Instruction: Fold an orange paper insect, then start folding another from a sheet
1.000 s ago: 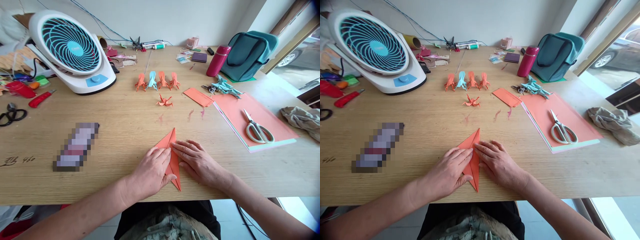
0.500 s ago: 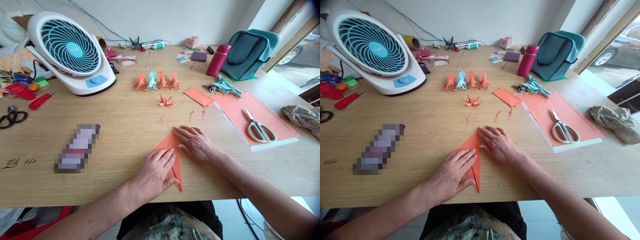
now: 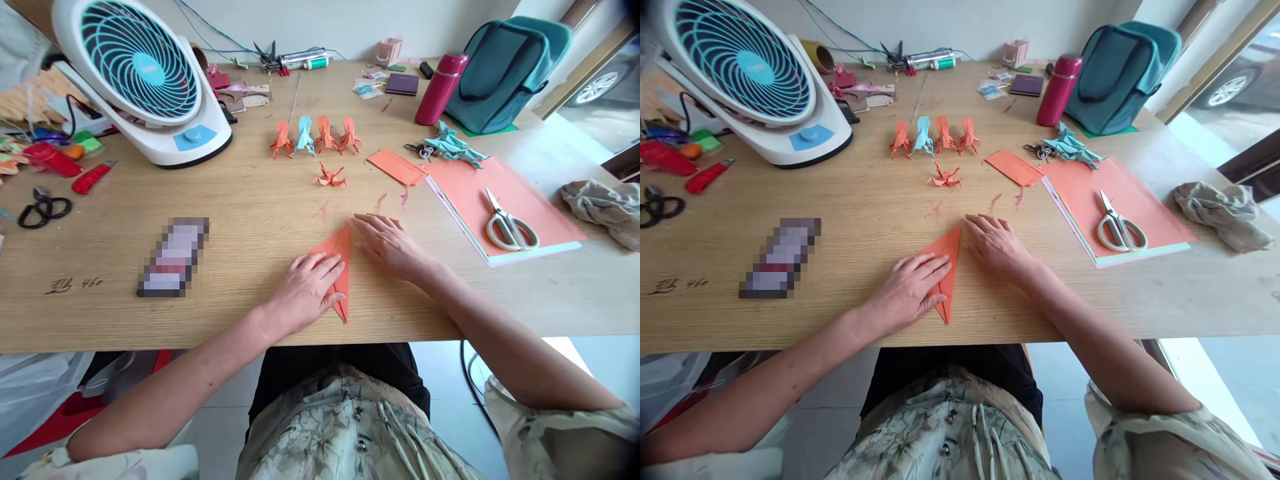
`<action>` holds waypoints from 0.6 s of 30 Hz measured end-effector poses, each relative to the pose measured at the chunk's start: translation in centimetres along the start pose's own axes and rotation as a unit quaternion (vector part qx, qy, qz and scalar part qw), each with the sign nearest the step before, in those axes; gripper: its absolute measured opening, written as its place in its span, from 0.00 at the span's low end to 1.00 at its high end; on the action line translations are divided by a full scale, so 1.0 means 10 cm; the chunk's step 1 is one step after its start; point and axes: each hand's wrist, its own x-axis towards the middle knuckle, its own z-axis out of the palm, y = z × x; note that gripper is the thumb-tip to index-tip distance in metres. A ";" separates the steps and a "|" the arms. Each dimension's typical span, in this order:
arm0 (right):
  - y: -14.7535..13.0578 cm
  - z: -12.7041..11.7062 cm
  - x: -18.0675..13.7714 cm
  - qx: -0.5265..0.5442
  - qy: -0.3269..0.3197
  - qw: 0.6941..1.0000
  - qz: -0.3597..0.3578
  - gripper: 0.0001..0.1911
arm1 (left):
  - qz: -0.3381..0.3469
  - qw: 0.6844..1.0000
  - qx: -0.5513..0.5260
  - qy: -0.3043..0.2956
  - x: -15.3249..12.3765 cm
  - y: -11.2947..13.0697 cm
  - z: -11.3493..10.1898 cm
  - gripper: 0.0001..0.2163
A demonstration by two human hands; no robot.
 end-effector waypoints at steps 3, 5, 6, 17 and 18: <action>-0.12 -0.01 -0.16 0.031 0.008 0.999 -0.019 0.27 | -0.027 0.999 -0.025 0.026 0.03 0.00 0.02 0.21; -0.21 -0.02 -0.25 0.045 0.004 0.998 -0.036 0.28 | -0.048 0.997 -0.034 0.040 0.04 0.03 0.03 0.20; -0.25 -0.02 -0.30 0.052 0.002 0.998 -0.042 0.28 | -0.054 0.997 -0.038 0.042 0.04 0.05 0.03 0.20; -0.22 -0.05 -0.42 0.112 0.011 0.993 -0.032 0.29 | -0.048 0.991 -0.080 -0.096 0.00 0.06 -0.11 0.48; -0.17 -0.04 -0.35 0.117 0.016 0.993 -0.028 0.28 | -0.027 0.989 -0.088 -0.114 0.02 -0.01 -0.15 0.49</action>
